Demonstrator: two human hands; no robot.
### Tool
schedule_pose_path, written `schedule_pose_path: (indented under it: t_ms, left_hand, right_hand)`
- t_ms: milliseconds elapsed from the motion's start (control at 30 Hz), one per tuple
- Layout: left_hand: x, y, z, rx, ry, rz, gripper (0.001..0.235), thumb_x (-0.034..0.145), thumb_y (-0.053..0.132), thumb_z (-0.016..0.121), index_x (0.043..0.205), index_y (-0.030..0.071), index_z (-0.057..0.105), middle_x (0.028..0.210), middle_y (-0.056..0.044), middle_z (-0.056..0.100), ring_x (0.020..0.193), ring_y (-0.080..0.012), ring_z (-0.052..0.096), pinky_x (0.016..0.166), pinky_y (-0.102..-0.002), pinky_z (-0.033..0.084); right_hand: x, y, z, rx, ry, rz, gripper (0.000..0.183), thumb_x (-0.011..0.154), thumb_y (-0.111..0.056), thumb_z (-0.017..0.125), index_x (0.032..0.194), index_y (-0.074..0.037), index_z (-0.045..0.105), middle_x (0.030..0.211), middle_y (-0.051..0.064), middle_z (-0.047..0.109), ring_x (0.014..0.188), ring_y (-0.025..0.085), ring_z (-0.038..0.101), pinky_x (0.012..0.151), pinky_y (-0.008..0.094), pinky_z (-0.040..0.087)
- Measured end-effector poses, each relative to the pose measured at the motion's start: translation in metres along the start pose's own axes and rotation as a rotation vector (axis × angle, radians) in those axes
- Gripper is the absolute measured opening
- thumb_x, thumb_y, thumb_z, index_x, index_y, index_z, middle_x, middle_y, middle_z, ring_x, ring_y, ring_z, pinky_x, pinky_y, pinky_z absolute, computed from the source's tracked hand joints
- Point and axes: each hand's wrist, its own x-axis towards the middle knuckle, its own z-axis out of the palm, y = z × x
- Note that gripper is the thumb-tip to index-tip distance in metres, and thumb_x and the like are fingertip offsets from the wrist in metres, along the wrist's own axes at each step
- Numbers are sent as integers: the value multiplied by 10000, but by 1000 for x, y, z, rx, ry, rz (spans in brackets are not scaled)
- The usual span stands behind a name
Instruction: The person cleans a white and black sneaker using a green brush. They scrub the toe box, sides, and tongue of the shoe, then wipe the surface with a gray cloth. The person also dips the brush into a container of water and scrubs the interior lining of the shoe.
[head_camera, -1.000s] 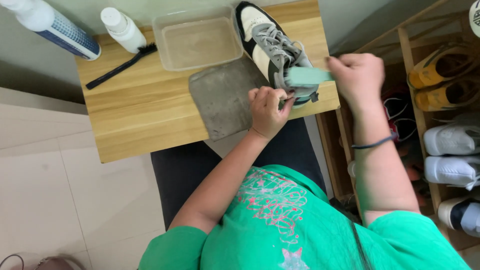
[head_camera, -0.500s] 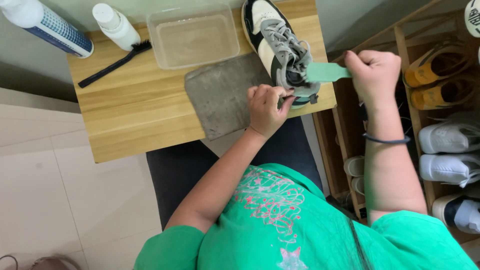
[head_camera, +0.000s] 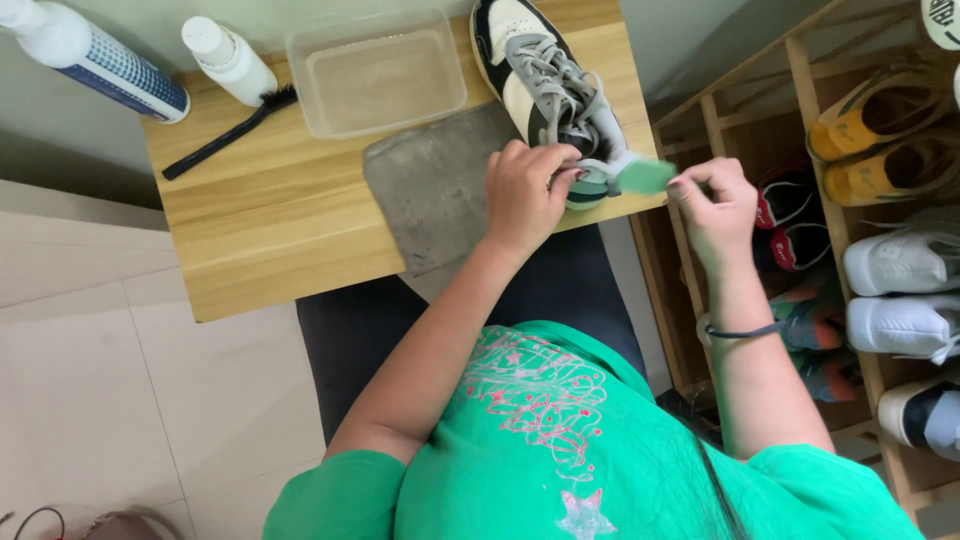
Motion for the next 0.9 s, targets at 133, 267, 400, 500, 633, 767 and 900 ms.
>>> schedule_pose_path:
  t_ms: [133, 267, 400, 500, 633, 767, 900]
  left_hand:
    - [-6, -8, 5, -36, -4, 2, 144, 902, 215, 753, 1031, 256, 703, 832, 96, 735, 794, -190, 618, 751, -360, 457]
    - [-8, -11, 4, -68, -31, -28, 177, 930, 218, 733, 1087, 241, 653, 878, 106, 767, 822, -191, 625, 774, -367, 465]
    - [-9, -13, 5, -63, -22, -23, 205, 938, 236, 729, 1104, 234, 609, 893, 121, 770, 837, -190, 625, 778, -370, 461]
    - [-10, -17, 8, -51, -22, -12, 205, 938, 251, 725, 1100, 240, 602, 899, 136, 770, 816, -191, 615, 768, -361, 461]
    - [-11, -15, 10, -23, -2, 2, 225, 932, 271, 722, 1101, 249, 575, 904, 158, 767, 824, -187, 615, 774, -366, 470]
    - [-9, -8, 1, -18, -12, -33, 225, 939, 198, 728, 1098, 229, 572, 904, 111, 771, 789, -203, 630, 755, -378, 471]
    - [-10, -12, 6, 8, 14, -17, 314, 887, 230, 763, 1112, 230, 545, 890, 110, 756, 800, -217, 629, 746, -393, 476]
  right_hand:
    - [7, -19, 3, -119, 84, -258, 272, 959, -244, 939, 893, -40, 772, 793, 110, 589, 826, 313, 529, 833, 396, 455]
    - [14, -10, 13, -183, 135, -375, 321, 963, -306, 951, 879, -56, 767, 791, 79, 615, 833, 281, 528, 819, 384, 438]
    - [28, -7, 6, -208, 144, -475, 353, 1016, -323, 916, 863, -43, 766, 797, 98, 618, 848, 290, 519, 851, 396, 453]
    - [31, -6, 1, -163, 104, -437, 298, 1009, -255, 924, 871, -50, 758, 823, 106, 631, 869, 298, 525, 877, 385, 450]
    - [29, -16, 13, -163, 22, -500, 275, 934, -258, 944, 845, -68, 766, 789, 101, 650, 810, 299, 530, 849, 379, 468]
    - [27, -2, 5, -123, 65, -423, 242, 997, -230, 916, 875, -70, 780, 819, 112, 647, 852, 292, 522, 866, 375, 457]
    - [26, -3, 3, -142, 29, -413, 231, 1020, -236, 895, 896, -71, 791, 824, 136, 641, 863, 313, 514, 867, 392, 459]
